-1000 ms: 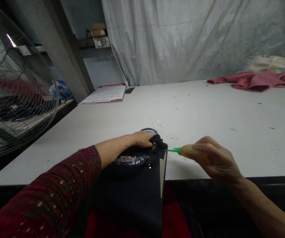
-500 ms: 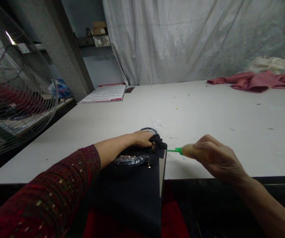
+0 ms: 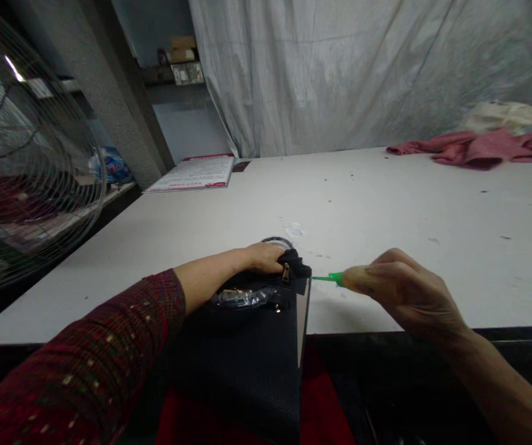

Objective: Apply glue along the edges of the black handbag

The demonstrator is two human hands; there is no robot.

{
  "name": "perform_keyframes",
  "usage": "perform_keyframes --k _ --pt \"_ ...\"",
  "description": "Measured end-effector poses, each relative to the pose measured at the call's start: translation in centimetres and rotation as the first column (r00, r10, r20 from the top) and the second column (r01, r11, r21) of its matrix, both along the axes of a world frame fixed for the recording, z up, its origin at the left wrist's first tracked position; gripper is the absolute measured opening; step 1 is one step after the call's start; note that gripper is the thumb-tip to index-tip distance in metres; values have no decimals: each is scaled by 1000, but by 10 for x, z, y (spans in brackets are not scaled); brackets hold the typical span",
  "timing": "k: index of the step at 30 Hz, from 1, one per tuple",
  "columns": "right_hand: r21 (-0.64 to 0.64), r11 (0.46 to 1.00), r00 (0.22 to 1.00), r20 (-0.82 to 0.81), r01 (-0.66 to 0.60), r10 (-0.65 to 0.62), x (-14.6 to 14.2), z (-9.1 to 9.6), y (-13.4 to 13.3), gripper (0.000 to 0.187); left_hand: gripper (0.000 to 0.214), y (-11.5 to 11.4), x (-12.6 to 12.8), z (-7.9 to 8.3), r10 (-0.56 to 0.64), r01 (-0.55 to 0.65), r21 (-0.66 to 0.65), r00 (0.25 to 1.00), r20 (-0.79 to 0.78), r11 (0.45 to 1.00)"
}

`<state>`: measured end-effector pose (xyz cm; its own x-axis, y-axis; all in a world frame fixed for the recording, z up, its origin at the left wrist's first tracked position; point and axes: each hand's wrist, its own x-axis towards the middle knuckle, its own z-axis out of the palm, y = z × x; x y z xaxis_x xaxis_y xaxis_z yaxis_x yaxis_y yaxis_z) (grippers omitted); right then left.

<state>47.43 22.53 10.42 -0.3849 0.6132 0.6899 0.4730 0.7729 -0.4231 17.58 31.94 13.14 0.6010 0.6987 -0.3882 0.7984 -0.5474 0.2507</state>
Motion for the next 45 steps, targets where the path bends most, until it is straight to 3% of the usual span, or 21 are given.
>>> perform_keyframes --k 12,39,45 --pt "62 998 1000 1 -17 17 -4 3 1 18 36 0 0 0 -5 5 -2 1000 1 1000" --pt "-39 998 998 22 -50 51 -1 2 11 9 33 -1 1 2 12 -12 -8 1000 -13 1000" --pt "14 998 997 -30 -65 65 -3 2 13 14 32 0 1 2 18 -18 -8 1000 -13 1000"
